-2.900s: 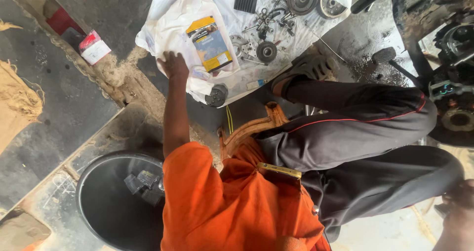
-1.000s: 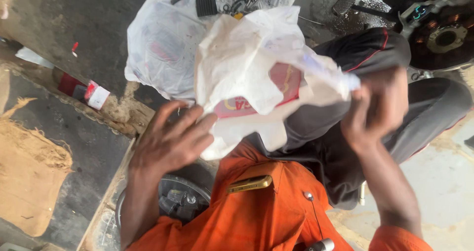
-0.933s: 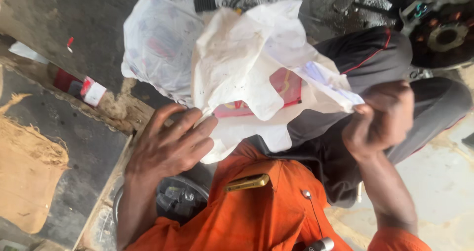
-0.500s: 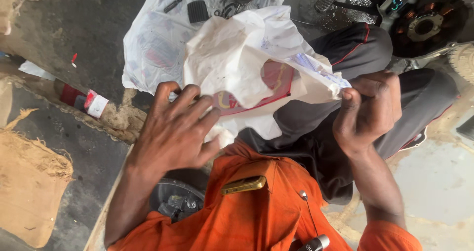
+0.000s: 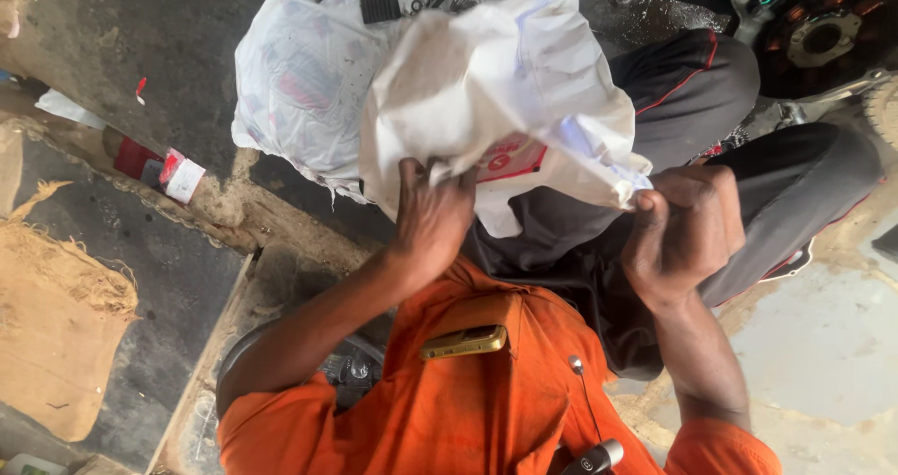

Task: The person sits on the floor beside a red motorcycle with the engine exposed. They wipe the engine area with a cloth, unpack a new seal from a plastic bag, and apply grease from a tube to the seal and a metal cover plate.

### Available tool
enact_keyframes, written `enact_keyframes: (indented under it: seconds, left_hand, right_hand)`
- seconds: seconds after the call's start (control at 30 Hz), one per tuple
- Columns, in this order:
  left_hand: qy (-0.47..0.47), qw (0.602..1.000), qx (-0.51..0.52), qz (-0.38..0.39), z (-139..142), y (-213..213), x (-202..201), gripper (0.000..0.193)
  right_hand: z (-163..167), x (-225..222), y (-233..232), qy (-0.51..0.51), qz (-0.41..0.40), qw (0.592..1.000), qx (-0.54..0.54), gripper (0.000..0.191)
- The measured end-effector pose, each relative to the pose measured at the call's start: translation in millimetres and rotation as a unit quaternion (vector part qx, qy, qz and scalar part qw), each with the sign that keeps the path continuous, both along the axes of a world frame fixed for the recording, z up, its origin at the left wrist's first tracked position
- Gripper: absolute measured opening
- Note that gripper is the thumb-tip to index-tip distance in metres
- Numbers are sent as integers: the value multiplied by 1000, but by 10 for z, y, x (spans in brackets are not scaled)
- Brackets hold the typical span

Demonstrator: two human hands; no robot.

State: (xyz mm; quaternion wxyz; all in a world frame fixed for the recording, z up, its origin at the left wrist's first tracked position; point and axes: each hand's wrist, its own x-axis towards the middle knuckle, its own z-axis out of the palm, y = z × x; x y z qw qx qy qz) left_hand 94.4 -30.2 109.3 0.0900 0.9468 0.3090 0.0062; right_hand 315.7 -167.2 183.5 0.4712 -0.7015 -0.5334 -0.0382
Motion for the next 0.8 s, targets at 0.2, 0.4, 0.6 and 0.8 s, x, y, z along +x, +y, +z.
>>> enact_keyframes:
  seconds: [0.2, 0.4, 0.6, 0.8]
  left_hand:
    - [-39, 981, -160, -103, -1, 302, -89, 40]
    - [87, 946, -308, -52, -23, 399, -5, 44]
    - [-180, 960, -211, 34, -417, 278, -32, 11]
    - [-81, 997, -6, 9, -379, 760, -69, 4]
  right_hand:
    - [-35, 2, -80, 0, 6, 1000, -8, 22]
    - [-43, -11, -107, 9, 1, 1000, -21, 26]
    - [-64, -23, -82, 3, 4, 1000, -23, 26]
    - [-102, -1, -73, 12, 16, 1000, -23, 24]
